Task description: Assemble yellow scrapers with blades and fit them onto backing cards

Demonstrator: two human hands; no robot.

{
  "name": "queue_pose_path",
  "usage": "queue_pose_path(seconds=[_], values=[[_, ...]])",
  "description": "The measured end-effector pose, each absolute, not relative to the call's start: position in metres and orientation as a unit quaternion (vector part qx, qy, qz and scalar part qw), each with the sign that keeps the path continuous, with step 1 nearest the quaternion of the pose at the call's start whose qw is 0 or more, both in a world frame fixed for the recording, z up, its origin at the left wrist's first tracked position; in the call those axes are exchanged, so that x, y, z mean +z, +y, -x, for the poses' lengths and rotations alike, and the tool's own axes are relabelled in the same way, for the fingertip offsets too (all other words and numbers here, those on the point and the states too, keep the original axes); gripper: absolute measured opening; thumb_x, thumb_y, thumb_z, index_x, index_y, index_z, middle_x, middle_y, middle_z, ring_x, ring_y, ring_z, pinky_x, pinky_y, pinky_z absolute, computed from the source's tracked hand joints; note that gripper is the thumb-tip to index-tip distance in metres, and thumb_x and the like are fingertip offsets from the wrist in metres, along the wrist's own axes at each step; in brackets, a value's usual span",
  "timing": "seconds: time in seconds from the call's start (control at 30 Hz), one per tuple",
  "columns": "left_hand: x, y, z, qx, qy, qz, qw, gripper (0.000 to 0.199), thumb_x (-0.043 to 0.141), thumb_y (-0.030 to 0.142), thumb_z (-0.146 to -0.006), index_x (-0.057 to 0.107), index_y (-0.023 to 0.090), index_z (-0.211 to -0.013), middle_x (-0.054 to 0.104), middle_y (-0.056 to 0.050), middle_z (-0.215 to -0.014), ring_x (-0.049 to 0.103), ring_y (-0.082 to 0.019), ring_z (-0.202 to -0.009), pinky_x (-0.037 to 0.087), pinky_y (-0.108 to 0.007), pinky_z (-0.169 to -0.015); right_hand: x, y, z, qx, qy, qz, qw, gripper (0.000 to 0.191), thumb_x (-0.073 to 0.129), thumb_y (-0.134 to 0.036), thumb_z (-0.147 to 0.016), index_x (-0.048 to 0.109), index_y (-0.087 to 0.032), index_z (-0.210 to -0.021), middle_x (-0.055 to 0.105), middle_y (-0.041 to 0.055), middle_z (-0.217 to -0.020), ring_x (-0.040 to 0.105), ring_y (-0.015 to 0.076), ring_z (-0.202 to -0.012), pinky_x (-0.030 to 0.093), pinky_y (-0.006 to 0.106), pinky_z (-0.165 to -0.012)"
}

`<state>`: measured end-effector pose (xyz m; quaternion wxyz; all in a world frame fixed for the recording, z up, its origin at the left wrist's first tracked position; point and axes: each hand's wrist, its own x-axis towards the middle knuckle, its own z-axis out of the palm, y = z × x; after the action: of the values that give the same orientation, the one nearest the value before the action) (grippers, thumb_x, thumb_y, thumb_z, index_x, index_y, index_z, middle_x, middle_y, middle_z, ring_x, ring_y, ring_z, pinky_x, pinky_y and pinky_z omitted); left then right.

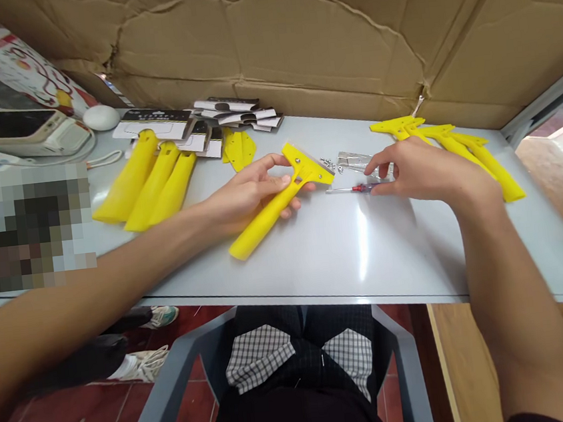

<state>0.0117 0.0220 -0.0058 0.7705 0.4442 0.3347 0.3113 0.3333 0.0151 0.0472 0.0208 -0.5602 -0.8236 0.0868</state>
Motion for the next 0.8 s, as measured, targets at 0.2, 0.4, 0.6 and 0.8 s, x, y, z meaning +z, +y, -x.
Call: queue_pose_path(seconds=[0.2,0.4,0.6,0.8], values=[[-0.007,0.024,-0.011,0.311,0.323,-0.45,0.773,0.029,0.063,0.015,-0.103,0.044,0.025,-0.123,0.08,-0.013,-0.108,0.075,-0.018,-0.072,0.055,-0.028,-0.058,0.05,0.013,-0.323,0.09,-0.817,0.568,-0.035,0.035,0.076,-0.043,-0.089,0.084,-0.031,-0.122,0.081,0.0077,-0.108,0.07,0.0304,-0.093,0.051,0.044,-0.081],[-0.008,0.026,-0.011,0.309,0.324,-0.455,0.77,0.023,0.06,0.014,-0.104,0.045,0.024,-0.119,0.08,-0.013,-0.108,0.075,-0.018,-0.071,0.054,-0.027,-0.056,0.034,0.019,-0.319,0.136,-0.847,0.514,-0.009,0.023,0.071,-0.037,-0.09,0.086,-0.031,-0.106,0.082,0.0037,-0.11,0.074,0.0268,-0.095,0.055,0.041,-0.082],[-0.008,0.026,-0.012,0.317,0.329,-0.436,0.775,0.025,0.059,0.013,-0.104,0.044,0.025,-0.119,0.08,-0.011,-0.104,0.074,-0.017,-0.07,0.053,-0.026,-0.056,0.04,0.018,-0.324,0.099,-0.844,0.527,0.02,0.023,0.068,-0.039,-0.093,0.084,-0.03,-0.107,0.082,0.0032,-0.095,0.071,0.0241,-0.079,0.052,0.039,-0.074],[-0.006,0.024,-0.014,0.322,0.343,-0.43,0.771,0.026,0.057,0.012,-0.105,0.043,0.025,-0.122,0.08,-0.011,-0.103,0.073,-0.017,-0.068,0.053,-0.027,-0.057,0.045,0.015,-0.319,0.056,-0.853,0.51,0.095,0.029,0.063,-0.042,-0.098,0.082,-0.028,-0.115,0.081,0.0066,-0.1,0.072,0.0278,-0.085,0.052,0.042,-0.079]])
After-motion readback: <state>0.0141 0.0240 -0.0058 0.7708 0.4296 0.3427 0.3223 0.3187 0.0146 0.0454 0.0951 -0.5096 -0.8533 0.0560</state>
